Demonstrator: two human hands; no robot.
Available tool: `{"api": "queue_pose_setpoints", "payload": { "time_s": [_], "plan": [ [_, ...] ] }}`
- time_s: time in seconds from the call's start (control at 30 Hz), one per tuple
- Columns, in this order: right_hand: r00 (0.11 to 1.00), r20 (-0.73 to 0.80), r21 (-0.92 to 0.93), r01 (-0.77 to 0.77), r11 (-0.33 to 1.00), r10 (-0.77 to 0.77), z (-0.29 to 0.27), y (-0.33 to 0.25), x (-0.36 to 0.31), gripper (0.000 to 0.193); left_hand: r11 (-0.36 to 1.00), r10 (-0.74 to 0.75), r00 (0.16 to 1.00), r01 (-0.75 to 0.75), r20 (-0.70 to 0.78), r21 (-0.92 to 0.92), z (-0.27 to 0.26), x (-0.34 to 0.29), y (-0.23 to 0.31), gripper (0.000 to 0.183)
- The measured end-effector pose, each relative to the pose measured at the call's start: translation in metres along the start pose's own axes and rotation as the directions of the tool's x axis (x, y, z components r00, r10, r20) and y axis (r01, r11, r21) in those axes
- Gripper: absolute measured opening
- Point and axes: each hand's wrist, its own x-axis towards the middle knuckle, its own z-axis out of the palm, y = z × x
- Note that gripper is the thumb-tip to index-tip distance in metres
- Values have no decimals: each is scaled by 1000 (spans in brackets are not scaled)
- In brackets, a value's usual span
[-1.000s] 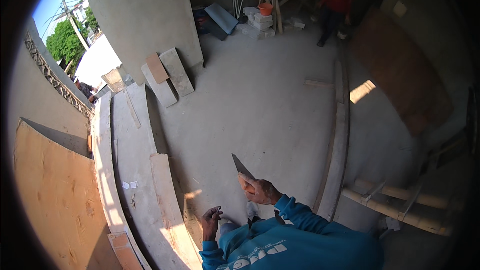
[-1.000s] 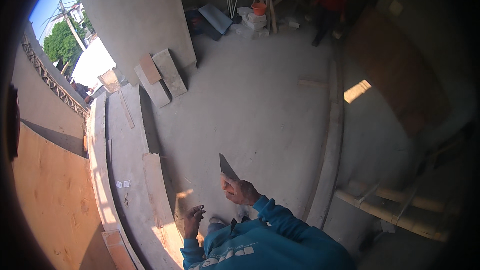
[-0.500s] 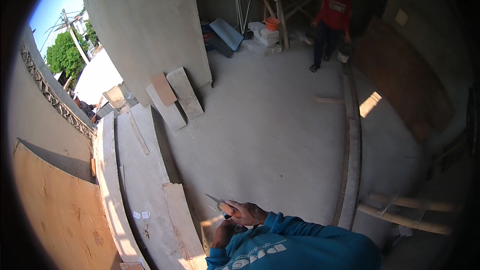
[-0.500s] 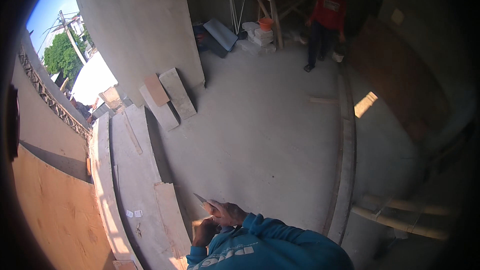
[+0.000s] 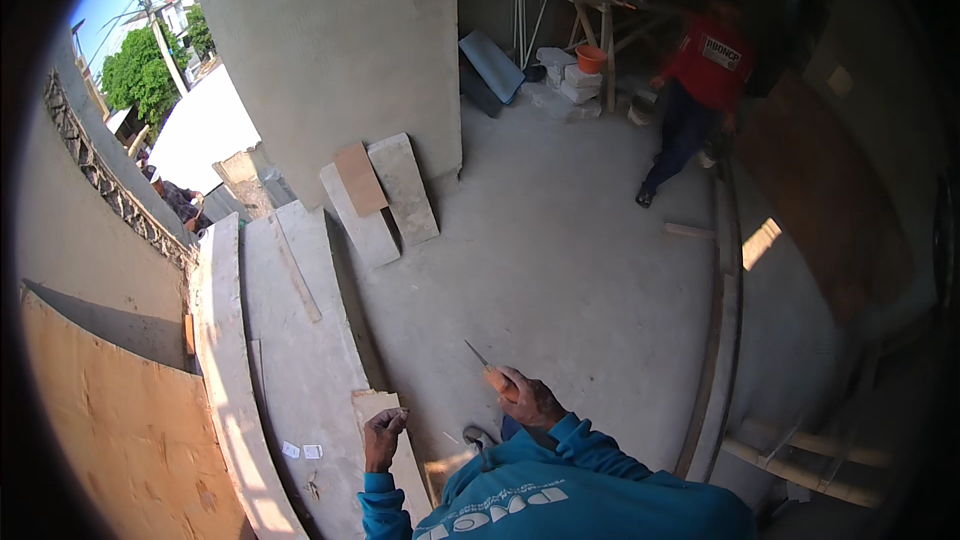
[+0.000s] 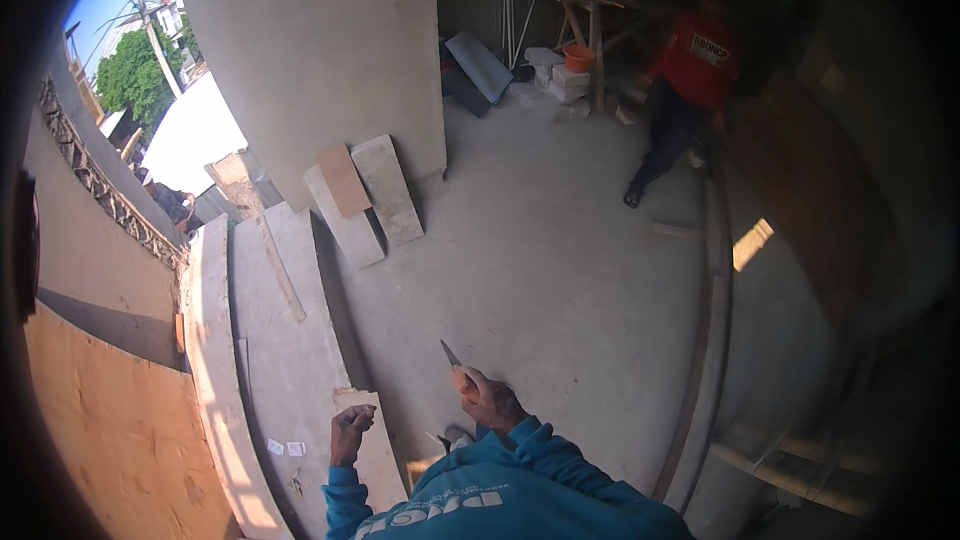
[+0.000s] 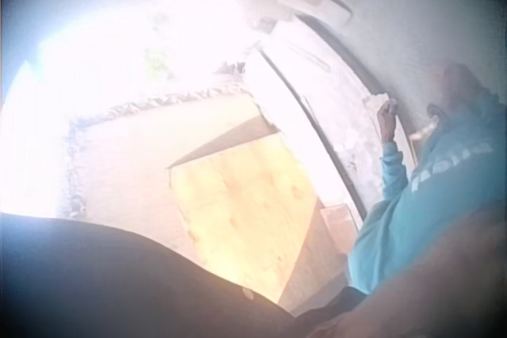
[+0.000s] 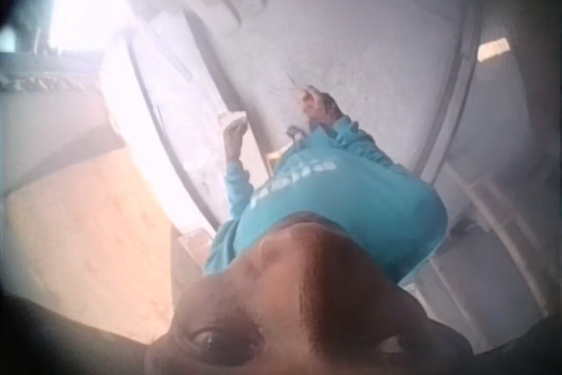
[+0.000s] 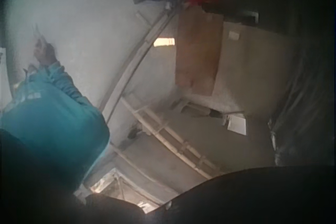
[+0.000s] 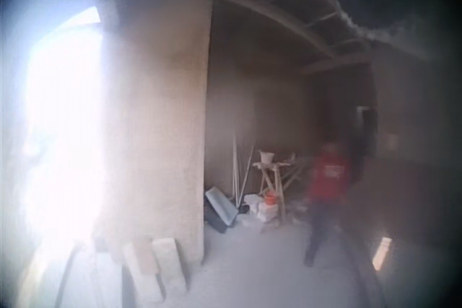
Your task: The person saws a long wooden plank with a hand saw, then walks to a bucket and retrieves a small item. The person returns to the plank and continues sawing. The scene is a construction site with scattered wood and tools.
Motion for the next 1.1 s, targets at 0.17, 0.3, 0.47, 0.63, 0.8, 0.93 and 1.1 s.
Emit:
{"api": "queue_pose_setpoints", "payload": {
  "time_s": [0.17, 0.3, 0.47, 0.63, 0.8, 0.93, 1.1],
  "plan": [
    [1000, -5, -24, 12, 1000, -12, 1, 15, 72, 61, 992, 67, 988, -82, -142, -100, -10, 56, 27, 23],
    [997, 65, -6, 39, 999, -38, 8, 22, 147, 60, 997, 38, 970, -51, -241, -49, -5, 96, 47, 25],
    [942, 310, 40, 121, 992, -127, 13, 5, 258, 57, 999, -51, 927, 47, -372, -21, -23, 155, 28, 33],
    [888, 410, 51, 208, 977, -210, 1, -15, 361, 54, 988, -100, 914, 45, -392, -148, -21, 209, 61, 33],
    [865, 473, -17, 202, 979, -170, -15, -14, 430, 54, 959, -175, 896, 61, -408, -278, -18, 247, 81, 33],
    [897, 395, 27, 203, 979, -197, -16, 2, 453, 56, 956, -194, 912, 92, -362, -279, -24, 274, 94, 33],
    [959, 267, -66, 116, 991, -94, -15, 5, 447, 56, 974, -137, 963, 88, -234, -211, -47, 316, 106, 31]
  ]
}}
